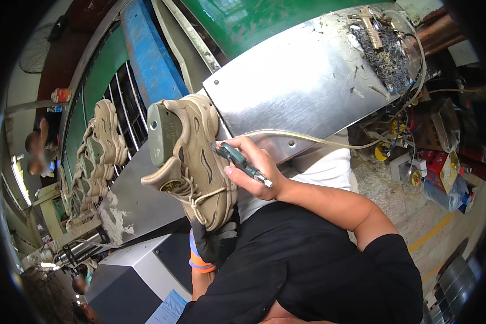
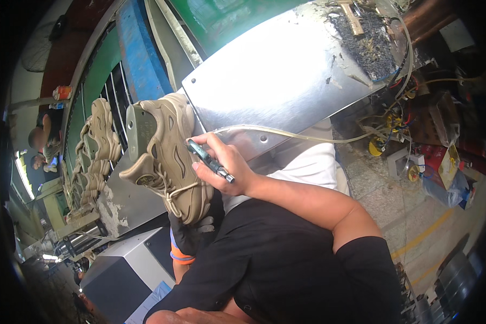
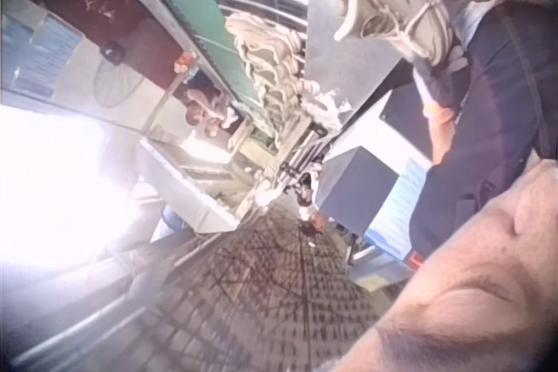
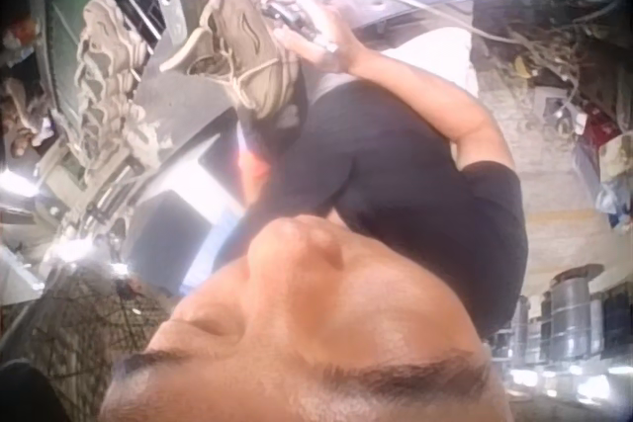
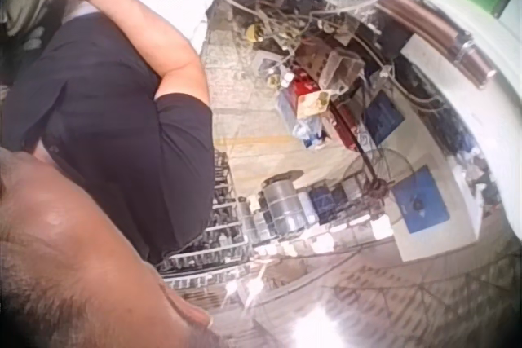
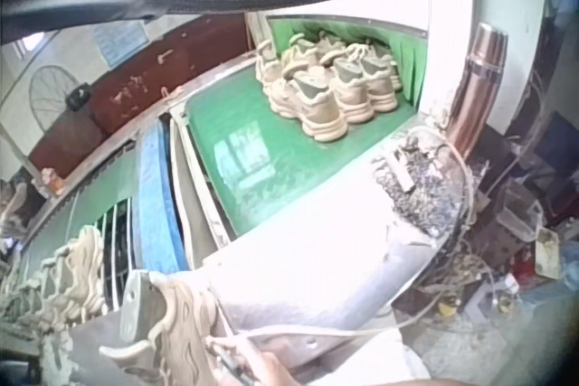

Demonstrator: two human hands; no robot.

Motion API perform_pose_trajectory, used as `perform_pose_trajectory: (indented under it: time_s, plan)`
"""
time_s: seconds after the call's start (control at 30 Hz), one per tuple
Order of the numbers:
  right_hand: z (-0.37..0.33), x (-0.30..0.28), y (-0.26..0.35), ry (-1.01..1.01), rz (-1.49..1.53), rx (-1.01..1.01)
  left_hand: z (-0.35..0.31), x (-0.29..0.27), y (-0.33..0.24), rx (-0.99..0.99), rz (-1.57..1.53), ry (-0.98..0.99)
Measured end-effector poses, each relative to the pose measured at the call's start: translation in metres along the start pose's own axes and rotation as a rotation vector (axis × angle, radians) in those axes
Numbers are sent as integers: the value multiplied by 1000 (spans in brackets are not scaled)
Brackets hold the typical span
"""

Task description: The person applies glue to the edges and soles of tan shoes using a pneumatic glue dispenser, pulling shoes from a conveyor belt, applying the adhesive along the seams, and placing them onto a different belt section.

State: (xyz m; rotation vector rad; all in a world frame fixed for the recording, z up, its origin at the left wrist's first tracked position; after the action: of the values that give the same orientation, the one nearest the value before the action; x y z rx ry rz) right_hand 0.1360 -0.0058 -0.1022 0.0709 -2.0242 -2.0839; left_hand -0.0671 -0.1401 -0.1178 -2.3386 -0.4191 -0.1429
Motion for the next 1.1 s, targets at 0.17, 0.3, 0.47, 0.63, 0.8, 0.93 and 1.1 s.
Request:
perform_pose_trajectory:
  time_s: [0.17,0.3,0.47,0.63,0.8,0.93,1.1]
  plan:
    - [-4,-4,-9,72,142,128,20,37,2,-48,-164,138]
    - [-19,-15,-10,68,217,244,27,57,5,-147,-238,241]
    - [-37,-33,-4,41,167,270,30,80,9,-199,-222,269]
    - [-52,-49,4,62,117,334,33,114,19,-326,-317,479]
    - [-56,-67,21,66,165,424,38,154,21,-345,-194,547]
    - [-53,-81,36,27,53,430,40,192,14,-344,-256,672]
    - [-54,-92,46,-62,-9,393,44,222,6,-344,-286,753]
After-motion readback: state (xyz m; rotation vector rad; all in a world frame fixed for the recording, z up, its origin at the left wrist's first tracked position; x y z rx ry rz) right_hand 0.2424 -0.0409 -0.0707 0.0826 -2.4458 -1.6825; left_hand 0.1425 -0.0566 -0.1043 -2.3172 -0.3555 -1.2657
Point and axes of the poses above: each hand's wrist, its own z-axis towards the middle knuckle, its own x-axis out of the palm, y = z × x, the point moved 9 cm from there along z, towards the middle knuckle, and after that the axes turned 11 degrees about -z, right-handed, at the moved point
